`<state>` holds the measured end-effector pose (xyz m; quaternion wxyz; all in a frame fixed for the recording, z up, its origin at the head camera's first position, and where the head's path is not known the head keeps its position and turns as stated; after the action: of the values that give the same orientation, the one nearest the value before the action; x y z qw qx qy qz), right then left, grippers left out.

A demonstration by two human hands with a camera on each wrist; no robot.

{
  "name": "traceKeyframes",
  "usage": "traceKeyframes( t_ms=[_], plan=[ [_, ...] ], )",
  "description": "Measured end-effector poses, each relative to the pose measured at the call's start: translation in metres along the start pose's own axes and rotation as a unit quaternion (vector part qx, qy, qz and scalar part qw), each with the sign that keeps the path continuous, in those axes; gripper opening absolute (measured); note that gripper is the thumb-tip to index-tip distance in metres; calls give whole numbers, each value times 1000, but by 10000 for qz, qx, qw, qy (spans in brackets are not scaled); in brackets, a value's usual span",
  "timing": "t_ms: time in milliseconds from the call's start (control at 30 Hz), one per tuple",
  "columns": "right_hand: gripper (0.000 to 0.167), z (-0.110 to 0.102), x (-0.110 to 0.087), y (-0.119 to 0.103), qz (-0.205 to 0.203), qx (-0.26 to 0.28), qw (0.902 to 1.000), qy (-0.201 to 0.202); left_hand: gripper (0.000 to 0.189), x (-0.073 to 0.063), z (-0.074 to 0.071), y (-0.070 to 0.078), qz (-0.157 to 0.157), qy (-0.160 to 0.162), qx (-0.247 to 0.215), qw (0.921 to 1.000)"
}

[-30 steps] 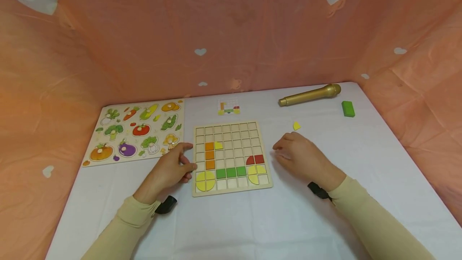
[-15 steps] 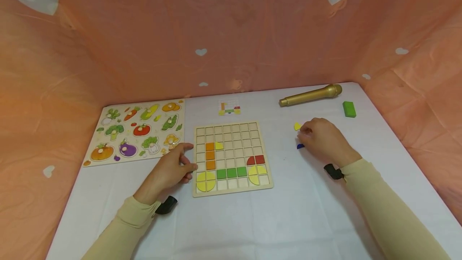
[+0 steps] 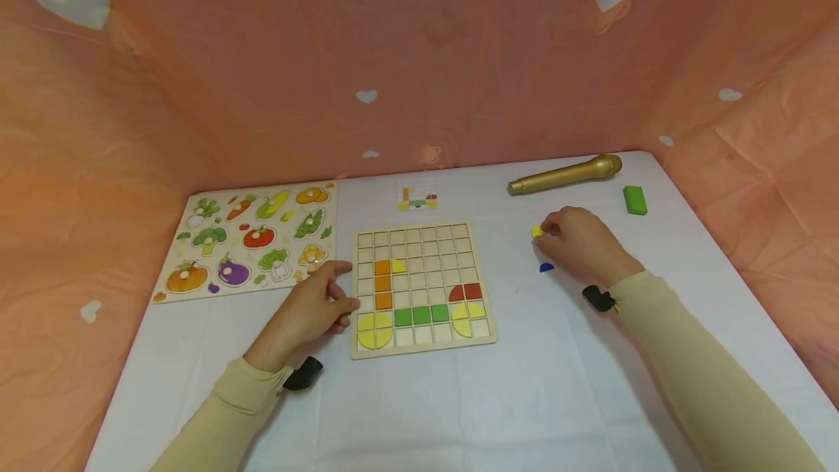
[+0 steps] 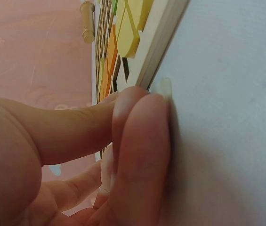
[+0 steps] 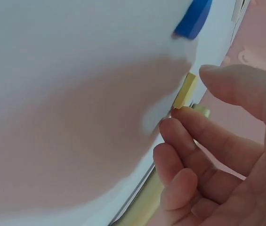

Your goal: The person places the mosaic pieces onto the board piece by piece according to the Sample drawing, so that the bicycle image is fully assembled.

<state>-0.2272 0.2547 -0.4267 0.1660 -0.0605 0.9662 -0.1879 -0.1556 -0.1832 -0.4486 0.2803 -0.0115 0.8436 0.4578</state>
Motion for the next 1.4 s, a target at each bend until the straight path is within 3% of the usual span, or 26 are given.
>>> traceKeyframes(
  t_ms=[167, 567, 933, 1167, 1400],
  plan=[
    [33, 6, 2, -14, -213, 46, 9995, -227, 66, 0, 1, 0, 3, 3, -46, 10000],
    [23, 20, 6, -39, -948, -137, 9953, -135, 67, 1, 2, -1, 12, 37, -39, 10000],
    [21, 27, -8, -54, -1026, -256, 9943, -125, 66, 0, 2, 1, 14, -10, -3, 10000],
    [20, 36, -34, -80, -1748, -823, 9811, 118, 67, 0, 0, 2, -36, 20, 61, 10000],
    [19, 50, -63, -100, -2522, -944, 9628, 221, 68, 1, 0, 1, -18, 4, 114, 9999]
  ],
)
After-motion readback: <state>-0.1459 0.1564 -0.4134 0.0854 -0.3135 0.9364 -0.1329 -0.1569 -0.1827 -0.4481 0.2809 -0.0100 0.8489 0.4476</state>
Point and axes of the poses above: each hand's wrist, its own x-axis towards the middle knuckle, its own z-axis out of the palm, y = z × x, the point moved 3 cm from there along x, towards the middle knuckle, and after that the axes turned 7 degrees about -y, right-handed, at the moved point
